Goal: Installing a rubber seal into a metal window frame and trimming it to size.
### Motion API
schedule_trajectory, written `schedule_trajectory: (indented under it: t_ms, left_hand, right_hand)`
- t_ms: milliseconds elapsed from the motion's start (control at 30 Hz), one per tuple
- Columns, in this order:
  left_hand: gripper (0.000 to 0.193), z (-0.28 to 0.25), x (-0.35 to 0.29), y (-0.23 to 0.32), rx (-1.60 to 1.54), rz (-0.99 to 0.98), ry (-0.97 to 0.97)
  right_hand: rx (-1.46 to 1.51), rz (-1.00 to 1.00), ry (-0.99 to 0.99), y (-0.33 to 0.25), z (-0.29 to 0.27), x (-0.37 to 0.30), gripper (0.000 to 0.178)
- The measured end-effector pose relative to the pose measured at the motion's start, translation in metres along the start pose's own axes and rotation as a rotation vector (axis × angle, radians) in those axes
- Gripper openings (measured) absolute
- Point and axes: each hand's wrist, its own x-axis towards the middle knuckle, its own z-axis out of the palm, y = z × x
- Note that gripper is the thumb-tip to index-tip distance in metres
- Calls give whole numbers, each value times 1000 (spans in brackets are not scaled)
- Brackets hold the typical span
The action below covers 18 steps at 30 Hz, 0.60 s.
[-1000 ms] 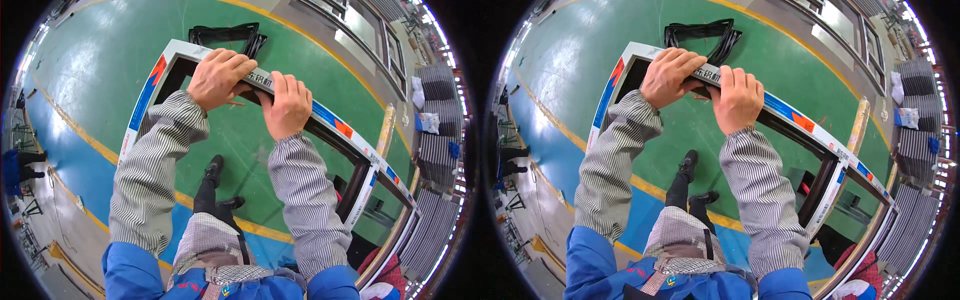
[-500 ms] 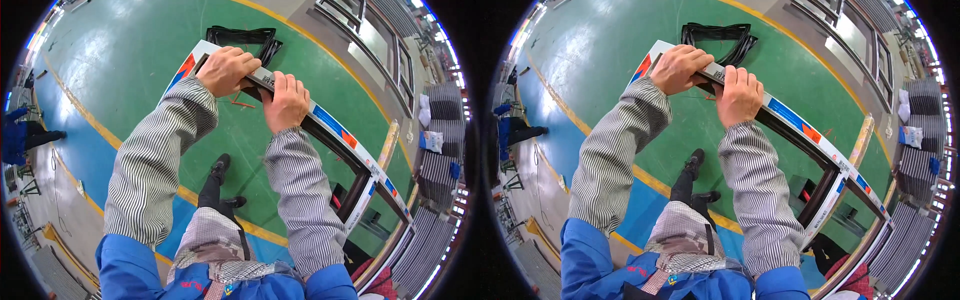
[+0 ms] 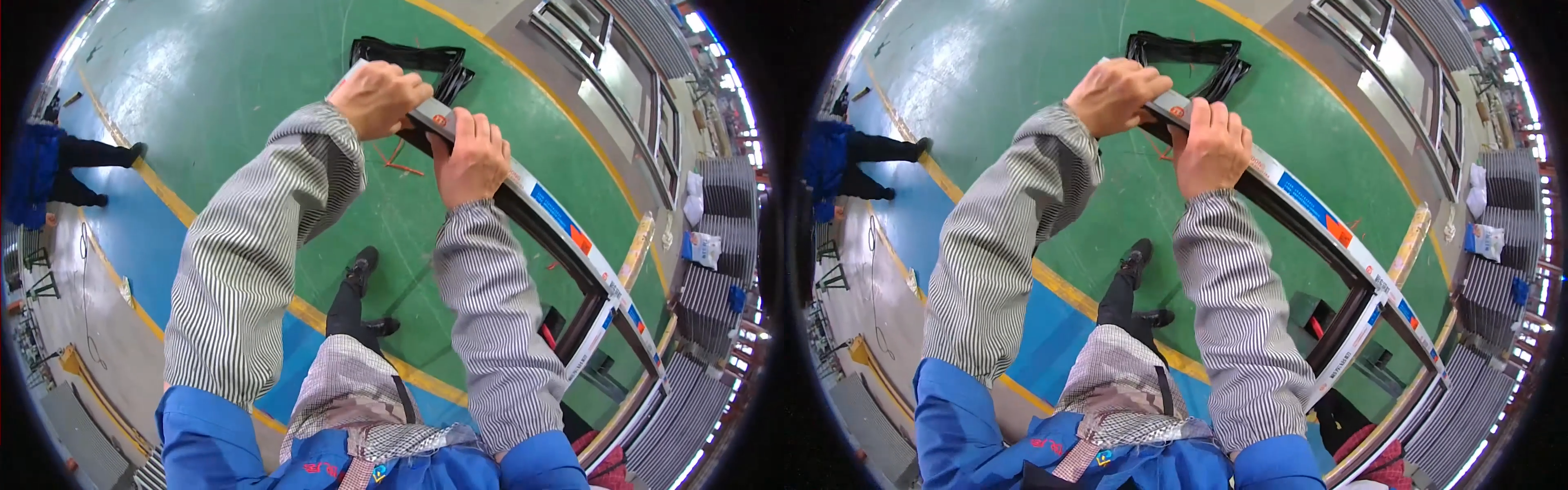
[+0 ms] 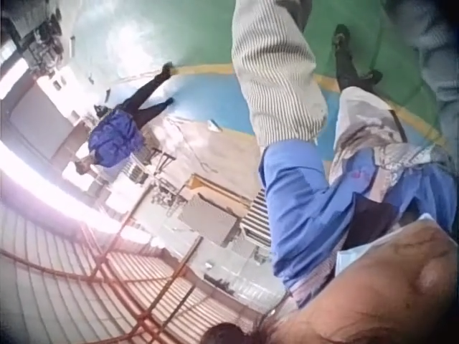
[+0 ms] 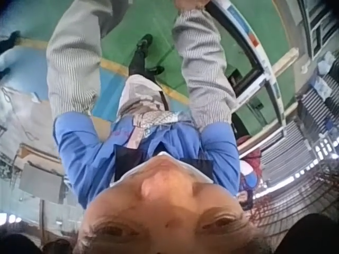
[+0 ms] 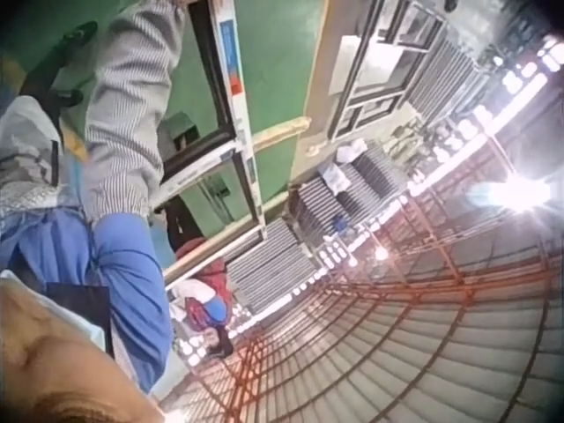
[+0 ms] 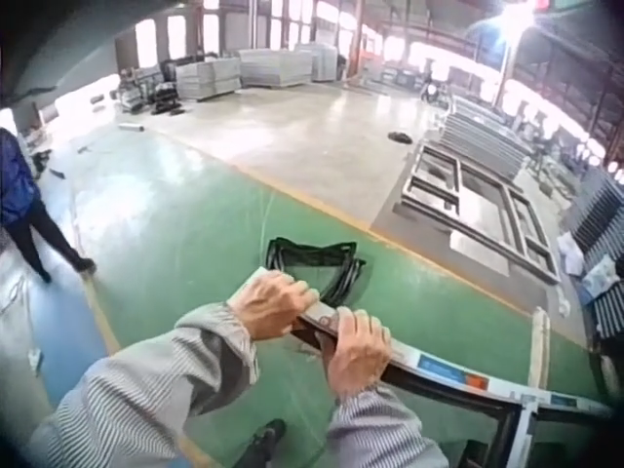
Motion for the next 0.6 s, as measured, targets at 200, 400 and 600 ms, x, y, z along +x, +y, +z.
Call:
schedule_trajectory:
  t_ms: [200,400,600]
  left_hand:
    - [69,-24,-13,-6,-43,-21,52]
    - [61,-5,-9,-17,12,-5,-83]
    - [30,4,-5,-22,-67,46,40]
  right_hand:
    - [-69,-61,-87,-16,-8,11,63]
    - [-52,-85,-62,-16,9,16,53]
    - [58,40,-73,-19,12,15,47]
